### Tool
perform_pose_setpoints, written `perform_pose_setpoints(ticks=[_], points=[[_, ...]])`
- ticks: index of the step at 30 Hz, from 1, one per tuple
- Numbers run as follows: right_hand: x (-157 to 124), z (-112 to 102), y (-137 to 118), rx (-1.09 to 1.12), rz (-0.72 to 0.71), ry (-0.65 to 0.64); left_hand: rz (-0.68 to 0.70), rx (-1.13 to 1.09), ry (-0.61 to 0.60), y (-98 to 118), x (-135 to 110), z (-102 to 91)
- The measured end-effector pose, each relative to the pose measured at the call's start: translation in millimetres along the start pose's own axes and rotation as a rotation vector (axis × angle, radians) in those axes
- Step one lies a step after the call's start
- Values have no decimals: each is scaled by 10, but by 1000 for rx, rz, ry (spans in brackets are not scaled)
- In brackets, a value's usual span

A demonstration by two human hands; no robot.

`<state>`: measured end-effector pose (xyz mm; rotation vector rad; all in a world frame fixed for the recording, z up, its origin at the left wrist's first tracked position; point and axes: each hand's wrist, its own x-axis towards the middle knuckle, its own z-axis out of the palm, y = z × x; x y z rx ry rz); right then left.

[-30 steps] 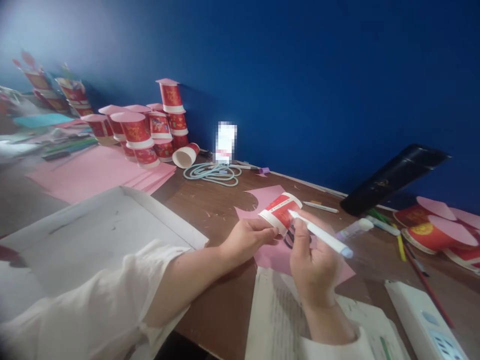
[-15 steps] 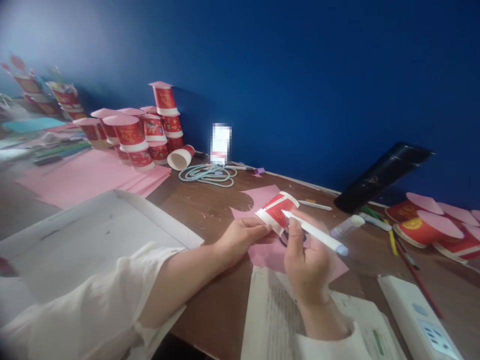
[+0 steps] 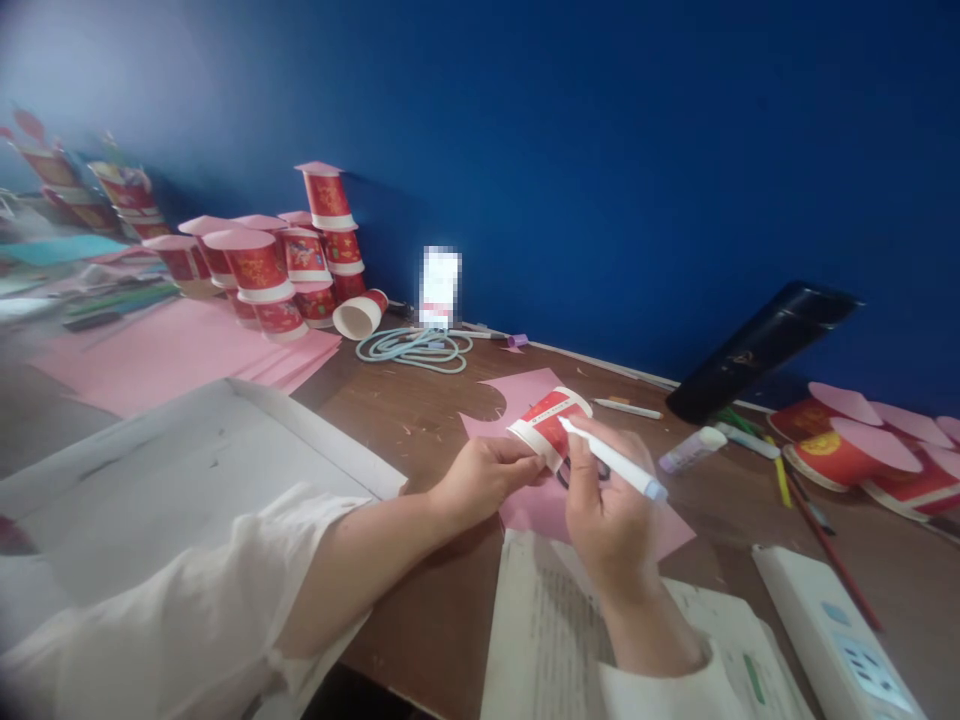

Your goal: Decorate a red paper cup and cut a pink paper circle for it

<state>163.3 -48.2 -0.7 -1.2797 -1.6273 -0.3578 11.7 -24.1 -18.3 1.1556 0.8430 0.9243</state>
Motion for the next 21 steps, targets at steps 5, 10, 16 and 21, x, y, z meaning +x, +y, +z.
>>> perform_pose_setpoints(ticks=[5, 10, 16, 21], points=[[-23, 14, 34, -22, 50, 27, 14, 53, 15, 16, -14, 11], [-31, 41, 33, -33, 40, 18, 20, 65, 26, 27, -27, 14], [-49, 22, 1, 31, 111, 65, -89, -248, 68, 14, 38, 22], [-81, 8, 12, -7, 208, 175, -158, -448, 106, -26, 95, 27]])
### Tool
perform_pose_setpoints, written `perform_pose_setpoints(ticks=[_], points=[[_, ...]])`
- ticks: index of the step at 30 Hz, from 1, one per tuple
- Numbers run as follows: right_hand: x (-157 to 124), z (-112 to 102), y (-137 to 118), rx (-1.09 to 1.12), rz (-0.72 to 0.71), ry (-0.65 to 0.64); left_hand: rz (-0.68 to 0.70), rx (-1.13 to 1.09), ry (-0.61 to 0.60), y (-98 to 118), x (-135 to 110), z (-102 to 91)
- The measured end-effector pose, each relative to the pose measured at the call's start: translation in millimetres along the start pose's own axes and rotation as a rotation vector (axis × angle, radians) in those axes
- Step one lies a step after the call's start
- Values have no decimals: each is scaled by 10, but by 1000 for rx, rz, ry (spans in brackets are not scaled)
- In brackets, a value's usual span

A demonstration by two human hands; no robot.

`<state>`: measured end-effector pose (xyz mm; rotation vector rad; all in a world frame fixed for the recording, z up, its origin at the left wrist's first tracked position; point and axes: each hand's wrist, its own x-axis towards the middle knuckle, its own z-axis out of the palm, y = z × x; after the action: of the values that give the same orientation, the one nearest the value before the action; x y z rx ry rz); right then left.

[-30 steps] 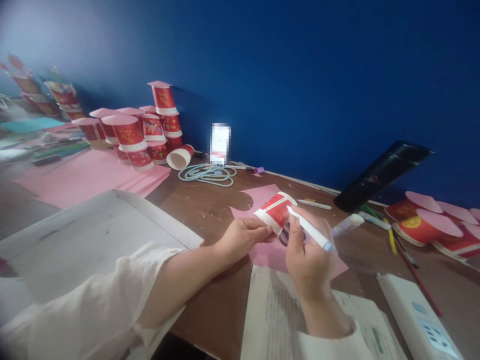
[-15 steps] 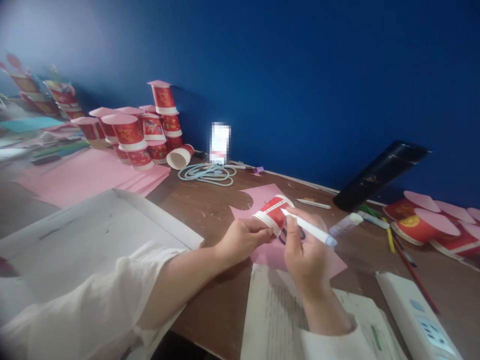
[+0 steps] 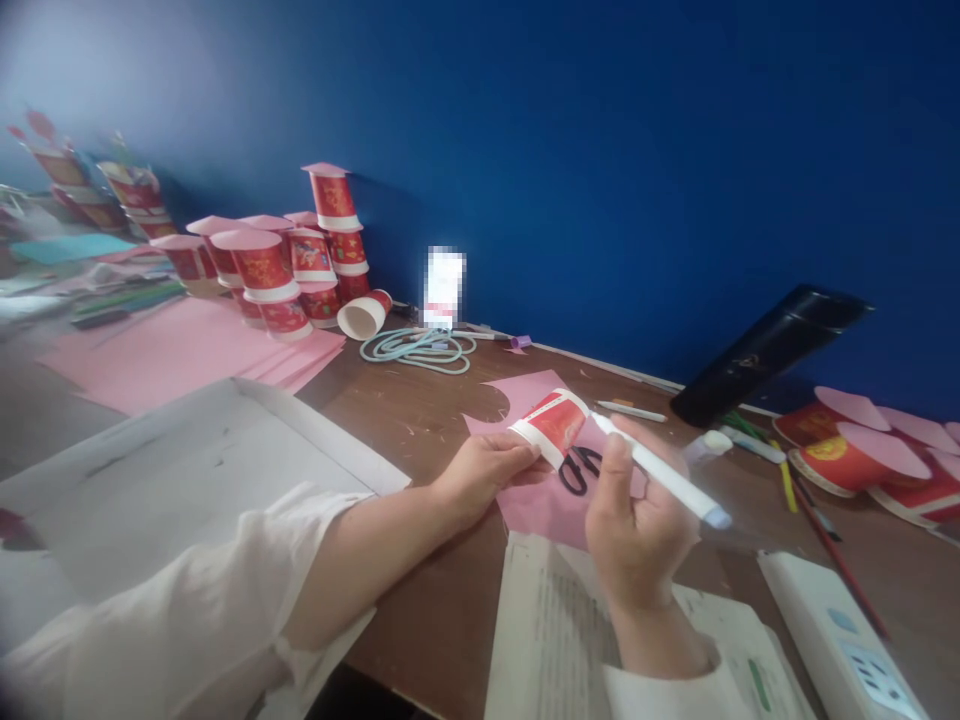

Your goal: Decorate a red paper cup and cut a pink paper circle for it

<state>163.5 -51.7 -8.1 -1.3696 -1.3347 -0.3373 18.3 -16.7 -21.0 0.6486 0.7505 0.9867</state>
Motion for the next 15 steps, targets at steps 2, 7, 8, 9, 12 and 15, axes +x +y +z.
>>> perform_pose_setpoints(ticks=[2, 7, 8, 9, 12, 15], points=[[-4, 4, -13, 5, -7, -34, 1, -18, -20, -8, 4, -7], [7, 9, -50, -33, 24, -70, 20, -28, -52, -8, -5, -21], [8, 11, -53, -42, 27, -77, 19, -22, -52, -6, -7, -21], [8, 13, -55, -48, 28, -82, 19, -14, -53, -4, -10, -21], [0, 30, -57, -38, 17, -92, 25, 11, -54, -1, -12, -19], [-9, 50, -44, -18, -17, -126, 47, 26, -70, -8, -6, -25]])
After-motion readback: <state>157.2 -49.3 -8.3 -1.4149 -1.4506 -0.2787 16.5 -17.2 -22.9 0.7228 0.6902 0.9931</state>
